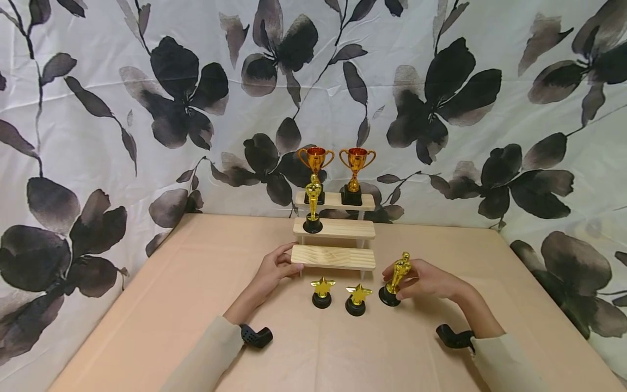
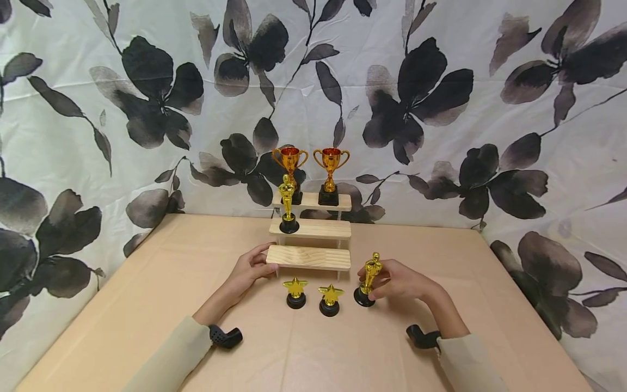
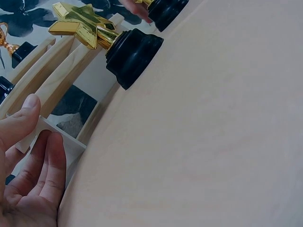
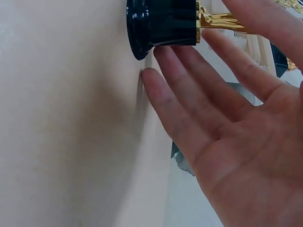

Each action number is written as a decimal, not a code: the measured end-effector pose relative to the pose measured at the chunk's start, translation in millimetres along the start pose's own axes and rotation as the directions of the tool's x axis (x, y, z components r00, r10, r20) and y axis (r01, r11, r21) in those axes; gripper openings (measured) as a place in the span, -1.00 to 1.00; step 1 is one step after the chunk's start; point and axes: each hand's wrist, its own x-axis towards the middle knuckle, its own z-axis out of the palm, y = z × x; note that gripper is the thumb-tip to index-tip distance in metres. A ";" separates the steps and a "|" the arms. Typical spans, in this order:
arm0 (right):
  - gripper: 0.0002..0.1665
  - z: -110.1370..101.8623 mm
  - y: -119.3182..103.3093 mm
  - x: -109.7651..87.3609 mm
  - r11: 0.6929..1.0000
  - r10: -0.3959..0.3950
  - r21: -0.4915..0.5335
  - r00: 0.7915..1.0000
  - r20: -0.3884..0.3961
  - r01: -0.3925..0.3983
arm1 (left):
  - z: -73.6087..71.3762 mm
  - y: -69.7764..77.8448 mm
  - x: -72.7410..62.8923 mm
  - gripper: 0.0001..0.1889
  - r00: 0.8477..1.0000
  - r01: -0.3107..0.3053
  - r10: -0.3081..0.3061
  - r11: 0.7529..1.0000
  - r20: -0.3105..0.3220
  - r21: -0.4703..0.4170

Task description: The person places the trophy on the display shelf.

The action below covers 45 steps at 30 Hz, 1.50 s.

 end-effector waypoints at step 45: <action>-0.66 8.5 5.4 4.9 1.000 -0.013 -0.018 0.998 -0.059 0.012 | 0.8 -2.6 1.1 -0.25 1.000 -0.016 0.016 1.000 -0.009 0.001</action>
